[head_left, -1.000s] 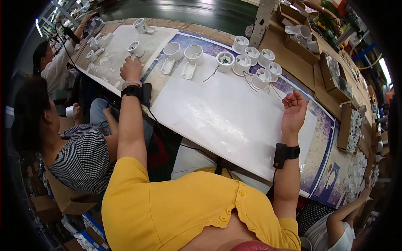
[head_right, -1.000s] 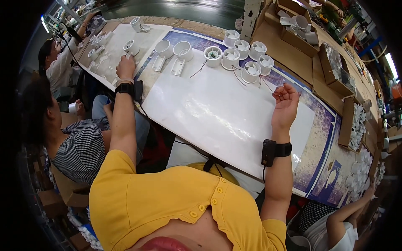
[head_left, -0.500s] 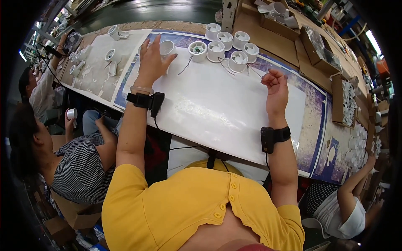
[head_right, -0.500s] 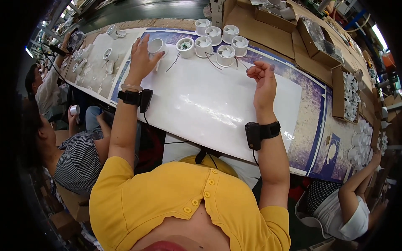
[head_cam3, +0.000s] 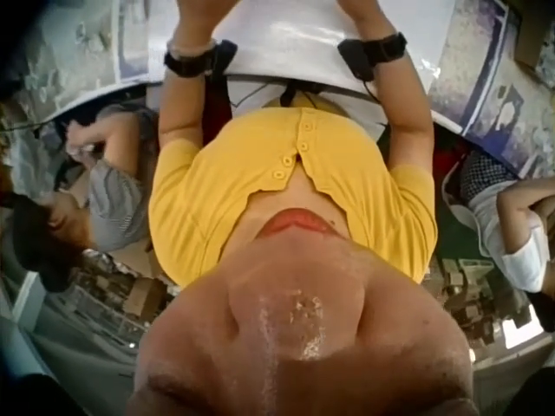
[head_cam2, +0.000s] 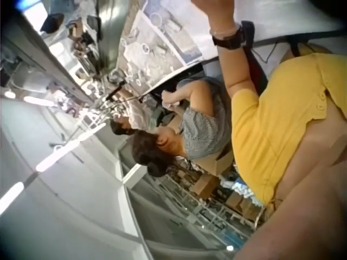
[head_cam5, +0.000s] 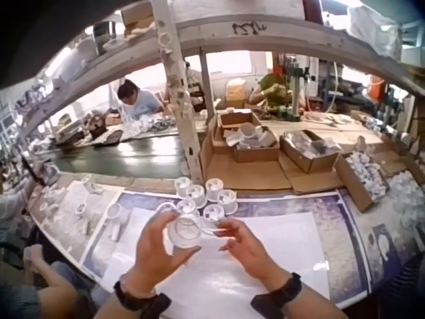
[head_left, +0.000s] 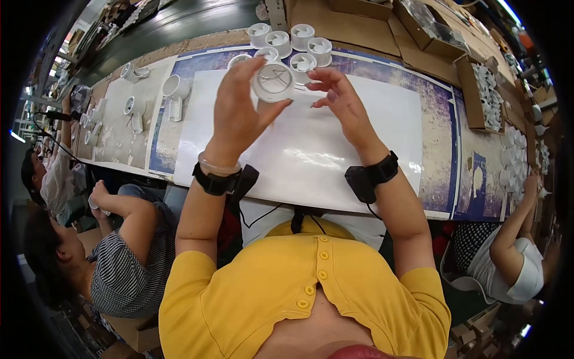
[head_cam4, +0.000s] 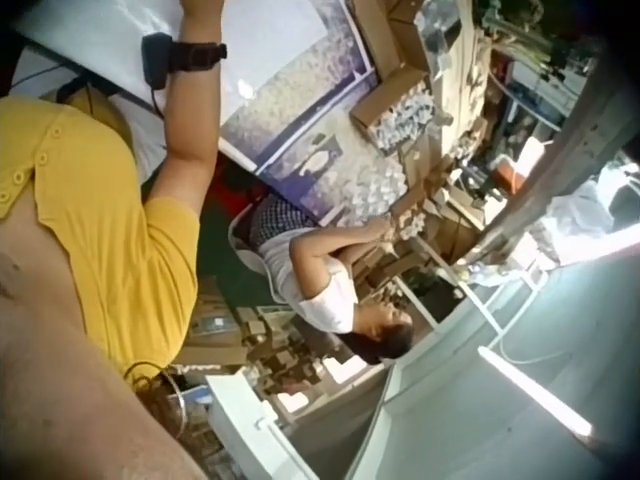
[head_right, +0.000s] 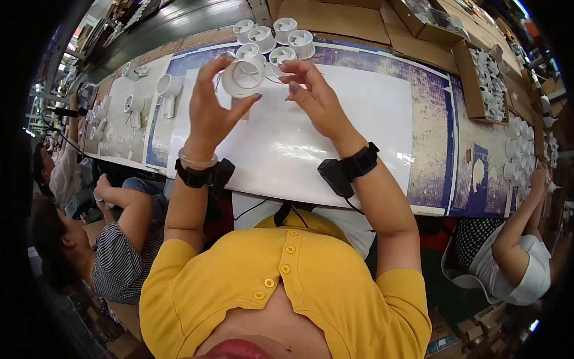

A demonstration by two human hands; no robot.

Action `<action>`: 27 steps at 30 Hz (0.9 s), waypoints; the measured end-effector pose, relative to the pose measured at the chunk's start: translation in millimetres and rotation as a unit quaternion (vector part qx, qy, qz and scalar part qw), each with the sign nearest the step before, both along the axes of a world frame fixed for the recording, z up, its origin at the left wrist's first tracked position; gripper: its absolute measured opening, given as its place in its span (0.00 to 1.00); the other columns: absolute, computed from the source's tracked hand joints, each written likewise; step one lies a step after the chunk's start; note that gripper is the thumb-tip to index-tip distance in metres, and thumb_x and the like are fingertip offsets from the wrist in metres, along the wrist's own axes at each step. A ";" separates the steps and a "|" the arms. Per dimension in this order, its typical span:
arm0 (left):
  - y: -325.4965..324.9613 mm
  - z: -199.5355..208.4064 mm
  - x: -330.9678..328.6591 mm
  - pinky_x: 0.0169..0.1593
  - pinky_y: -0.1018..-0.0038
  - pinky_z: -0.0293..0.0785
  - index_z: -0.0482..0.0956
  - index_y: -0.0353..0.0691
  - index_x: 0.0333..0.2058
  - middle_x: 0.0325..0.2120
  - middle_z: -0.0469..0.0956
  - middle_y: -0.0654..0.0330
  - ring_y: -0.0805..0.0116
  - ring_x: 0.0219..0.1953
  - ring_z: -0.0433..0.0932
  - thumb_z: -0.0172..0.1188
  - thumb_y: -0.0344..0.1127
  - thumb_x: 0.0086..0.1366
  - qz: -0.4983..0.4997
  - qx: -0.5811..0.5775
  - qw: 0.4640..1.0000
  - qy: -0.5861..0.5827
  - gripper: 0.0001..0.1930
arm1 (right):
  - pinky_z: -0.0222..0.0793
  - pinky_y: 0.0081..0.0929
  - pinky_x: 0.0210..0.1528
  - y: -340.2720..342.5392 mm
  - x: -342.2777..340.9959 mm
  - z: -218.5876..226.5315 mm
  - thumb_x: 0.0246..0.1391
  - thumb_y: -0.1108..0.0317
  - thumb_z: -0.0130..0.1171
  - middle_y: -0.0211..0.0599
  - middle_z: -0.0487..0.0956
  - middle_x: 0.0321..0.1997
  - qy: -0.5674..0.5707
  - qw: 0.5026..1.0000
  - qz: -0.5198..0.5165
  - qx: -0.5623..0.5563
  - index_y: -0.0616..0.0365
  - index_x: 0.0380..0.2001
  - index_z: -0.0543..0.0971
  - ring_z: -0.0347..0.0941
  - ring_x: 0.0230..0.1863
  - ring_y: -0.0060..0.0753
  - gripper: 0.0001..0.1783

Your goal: The person picks up a white plastic housing and a fan motor, threads the wires through the opening, and inserts the motor into the housing. They press the components together by hand and set the assembled fan on the table.

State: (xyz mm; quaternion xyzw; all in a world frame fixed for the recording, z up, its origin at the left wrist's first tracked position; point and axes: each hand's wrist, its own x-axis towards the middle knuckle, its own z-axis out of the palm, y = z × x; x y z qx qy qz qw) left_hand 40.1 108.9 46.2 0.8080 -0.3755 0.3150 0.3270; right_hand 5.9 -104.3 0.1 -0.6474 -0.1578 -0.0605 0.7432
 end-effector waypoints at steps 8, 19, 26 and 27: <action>-56.9 -28.6 9.0 0.55 0.64 0.70 0.60 0.41 0.58 0.51 0.70 0.51 0.54 0.50 0.72 0.75 0.34 0.44 -0.072 -0.059 0.996 -0.017 0.43 | 0.65 0.29 0.58 -14.7 5.4 -3.5 0.60 0.69 0.56 0.36 0.66 0.59 -0.003 1.000 0.002 -0.007 0.59 0.61 0.61 0.63 0.60 0.31 0.27; -59.7 -50.1 6.2 0.53 0.69 0.72 0.48 0.43 0.65 0.53 0.68 0.54 0.63 0.54 0.71 0.69 0.25 0.49 -0.205 -0.206 0.873 0.392 0.48 | 0.64 0.31 0.59 -15.7 3.5 -0.3 0.58 0.60 0.59 0.43 0.64 0.62 -0.069 0.997 -0.016 -0.009 0.58 0.60 0.62 0.60 0.63 0.35 0.31; -53.5 -55.9 12.4 0.50 0.70 0.75 0.47 0.43 0.65 0.54 0.68 0.54 0.64 0.53 0.71 0.66 0.22 0.50 -0.192 -0.208 0.875 0.393 0.47 | 0.63 0.39 0.56 -25.4 -3.0 20.8 0.54 0.48 0.59 0.50 0.63 0.63 -0.376 0.823 -0.232 -0.357 0.58 0.55 0.68 0.60 0.62 0.46 0.32; -54.3 -55.9 12.4 0.49 0.70 0.75 0.47 0.44 0.65 0.54 0.68 0.54 0.64 0.53 0.71 0.66 0.22 0.50 -0.189 -0.200 0.884 0.378 0.47 | 0.63 0.39 0.56 -24.8 -2.3 19.9 0.54 0.48 0.59 0.50 0.63 0.63 -0.376 0.823 -0.232 -0.357 0.58 0.55 0.68 0.60 0.62 0.46 0.32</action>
